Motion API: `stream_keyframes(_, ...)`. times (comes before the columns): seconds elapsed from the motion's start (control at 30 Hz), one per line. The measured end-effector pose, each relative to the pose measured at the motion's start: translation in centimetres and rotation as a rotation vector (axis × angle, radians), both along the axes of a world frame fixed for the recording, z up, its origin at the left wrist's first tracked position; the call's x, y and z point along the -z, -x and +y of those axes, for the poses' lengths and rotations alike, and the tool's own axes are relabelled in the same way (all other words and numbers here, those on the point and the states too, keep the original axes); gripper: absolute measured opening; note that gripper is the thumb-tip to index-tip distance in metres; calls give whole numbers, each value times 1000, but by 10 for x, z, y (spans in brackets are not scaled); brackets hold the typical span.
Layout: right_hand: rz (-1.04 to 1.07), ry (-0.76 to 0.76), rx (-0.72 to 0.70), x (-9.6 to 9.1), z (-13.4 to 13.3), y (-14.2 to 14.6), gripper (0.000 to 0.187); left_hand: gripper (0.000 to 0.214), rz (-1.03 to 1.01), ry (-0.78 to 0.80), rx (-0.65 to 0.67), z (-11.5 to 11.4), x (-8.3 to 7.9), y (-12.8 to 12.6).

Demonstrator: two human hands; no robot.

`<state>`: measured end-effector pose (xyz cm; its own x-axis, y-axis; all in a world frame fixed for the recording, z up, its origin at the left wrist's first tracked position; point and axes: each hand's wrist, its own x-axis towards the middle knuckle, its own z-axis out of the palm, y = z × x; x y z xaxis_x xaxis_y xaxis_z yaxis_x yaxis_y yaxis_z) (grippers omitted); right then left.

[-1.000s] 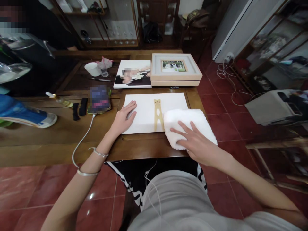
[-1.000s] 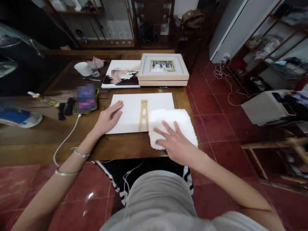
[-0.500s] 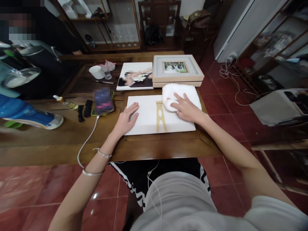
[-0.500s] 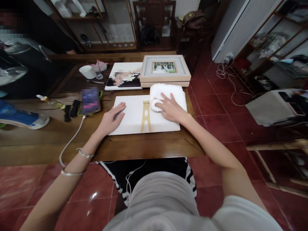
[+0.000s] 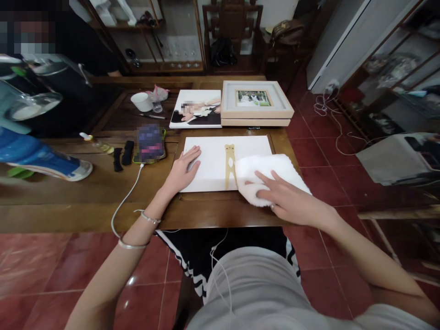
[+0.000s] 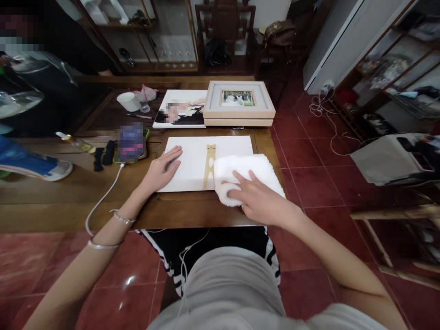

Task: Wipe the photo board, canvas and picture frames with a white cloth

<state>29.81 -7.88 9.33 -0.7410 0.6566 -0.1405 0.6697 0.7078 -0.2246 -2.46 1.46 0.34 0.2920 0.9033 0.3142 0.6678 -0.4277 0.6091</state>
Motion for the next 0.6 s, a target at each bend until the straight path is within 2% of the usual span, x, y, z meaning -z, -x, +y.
stream_keyframes(0.23, 50, -115, 96, 25, 98, 9, 48, 40, -1, 0, 6, -1, -1, 1)
stream_keyframes(0.33, 91, -138, 131, 28, 121, 12, 46, 40, -5, -5, 8, -1, -1, 1)
stream_keyframes(0.4, 83, -139, 144, 26, 123, 15, 45, 40, -12, -8, 11, -1, -1, 1)
stream_keyframes(0.47, 57, -119, 149, 21, 113, 17, 45, 41, -21, -5, 17, -1, 0, 1)
stream_keyframes(0.6, 16, -47, 129, 6, 65, 16, 43, 41, -24, 2, 15, -1, -1, 0)
